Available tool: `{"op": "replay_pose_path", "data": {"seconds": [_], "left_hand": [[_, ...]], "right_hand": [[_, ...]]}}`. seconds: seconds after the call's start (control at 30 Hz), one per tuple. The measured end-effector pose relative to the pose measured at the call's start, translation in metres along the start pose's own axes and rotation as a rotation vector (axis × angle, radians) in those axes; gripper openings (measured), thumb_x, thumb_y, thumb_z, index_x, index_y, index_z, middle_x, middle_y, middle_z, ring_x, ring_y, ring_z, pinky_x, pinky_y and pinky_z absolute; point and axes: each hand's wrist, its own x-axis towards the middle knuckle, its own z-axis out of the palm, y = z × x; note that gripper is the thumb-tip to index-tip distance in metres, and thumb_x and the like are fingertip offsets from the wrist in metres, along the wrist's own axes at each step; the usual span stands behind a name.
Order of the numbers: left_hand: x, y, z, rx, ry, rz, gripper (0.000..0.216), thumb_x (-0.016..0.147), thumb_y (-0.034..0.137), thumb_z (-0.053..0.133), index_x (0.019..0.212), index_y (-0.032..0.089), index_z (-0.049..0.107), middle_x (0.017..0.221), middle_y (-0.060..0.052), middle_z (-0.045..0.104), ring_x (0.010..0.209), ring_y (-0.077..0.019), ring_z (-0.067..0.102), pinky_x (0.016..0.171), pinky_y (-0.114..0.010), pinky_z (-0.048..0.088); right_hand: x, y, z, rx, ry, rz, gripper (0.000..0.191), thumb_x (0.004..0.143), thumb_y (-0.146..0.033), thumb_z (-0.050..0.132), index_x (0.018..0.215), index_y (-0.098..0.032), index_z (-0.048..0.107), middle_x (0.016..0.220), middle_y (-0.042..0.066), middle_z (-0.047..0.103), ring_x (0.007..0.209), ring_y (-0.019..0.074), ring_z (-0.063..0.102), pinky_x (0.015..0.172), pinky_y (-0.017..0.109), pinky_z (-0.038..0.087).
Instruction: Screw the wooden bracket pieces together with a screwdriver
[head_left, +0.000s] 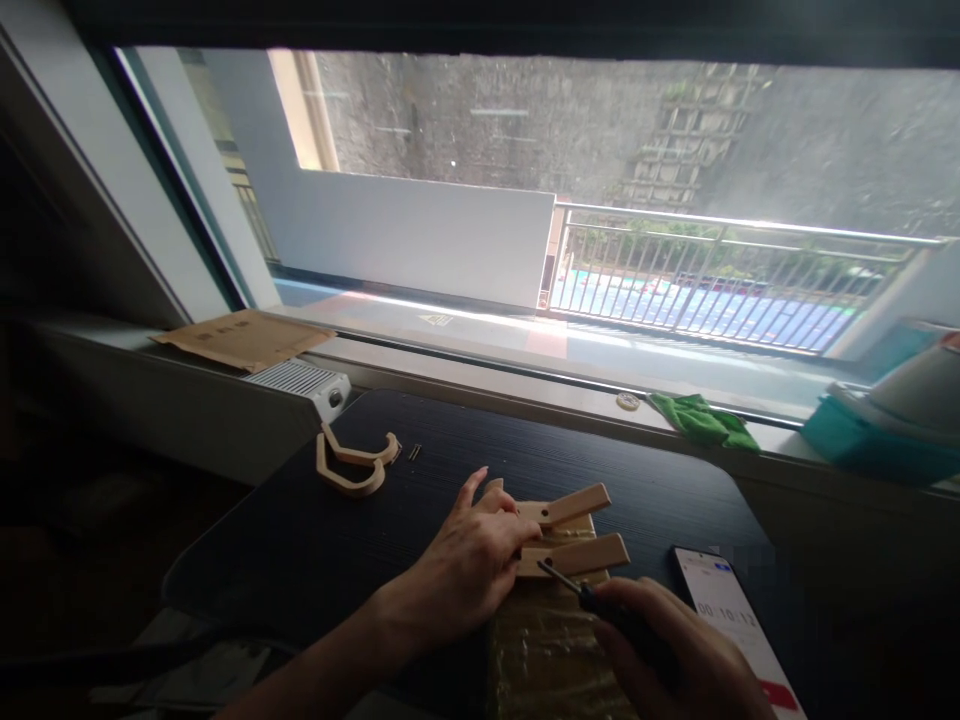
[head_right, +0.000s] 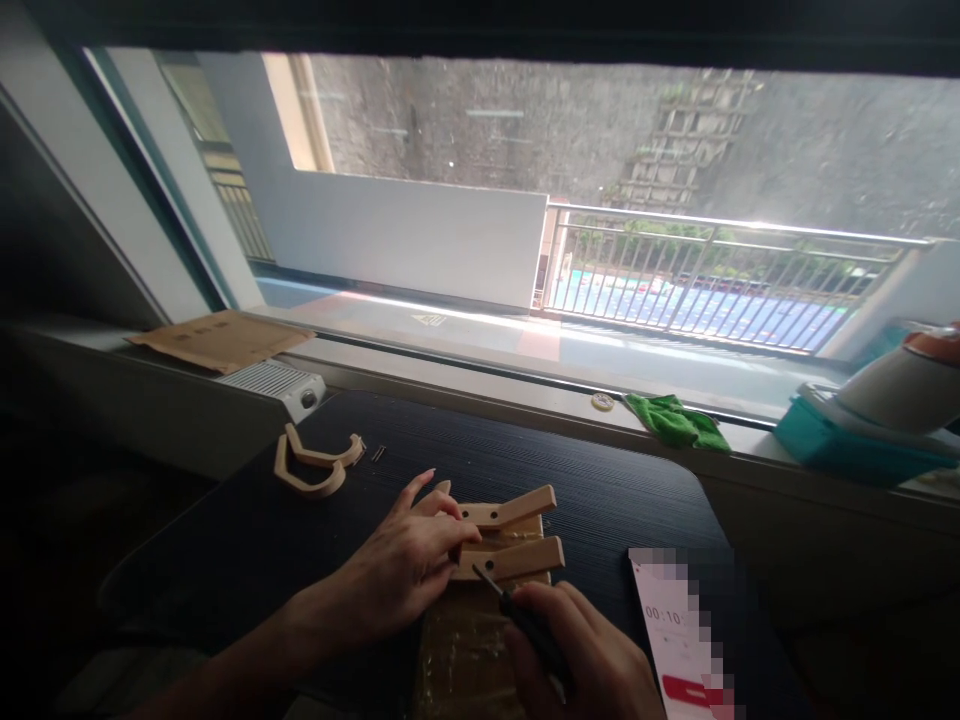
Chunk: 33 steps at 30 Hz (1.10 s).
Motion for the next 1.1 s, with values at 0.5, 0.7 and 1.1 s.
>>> {"op": "replay_pose_path", "data": {"seconds": [0.5,0.7,1.1], "left_hand": [[-0.002,-0.001,0.004,-0.035,0.083,0.036,0.047,0.071,-0.001,0.046,0.110,0.024,0.054,0.100,-0.002,0.062,0.107,-0.0193,0.049,0.108,-0.052,0.012],[-0.002,-0.002,0.004,-0.050,0.066,0.041,0.055,0.070,-0.003,0.047,0.117,0.025,0.051,0.101,0.000,0.063,0.107,-0.0191,0.049,0.108,-0.050,0.010],[-0.003,-0.003,0.005,-0.058,0.098,0.073,0.055,0.070,-0.002,0.048,0.119,0.024,0.048,0.103,-0.002,0.063,0.106,-0.0203,0.050,0.107,-0.052,0.015]], "right_hand": [[0.018,-0.012,0.005,-0.058,-0.157,-0.008,0.016,0.084,-0.023,0.048,0.098,-0.022,0.055,0.084,0.002,0.065,0.069,0.0132,0.062,0.060,0.022,0.048],[0.031,-0.020,-0.006,-0.145,-0.319,-0.031,0.018,0.085,-0.020,0.047,0.100,-0.023,0.056,0.090,0.002,0.064,0.077,0.0137,0.062,0.066,0.024,0.048],[0.064,-0.048,-0.017,-0.360,-0.476,-0.135,0.023,0.080,-0.011,0.050,0.093,-0.028,0.058,0.089,-0.004,0.064,0.077,0.0136,0.061,0.064,0.023,0.044]]}}
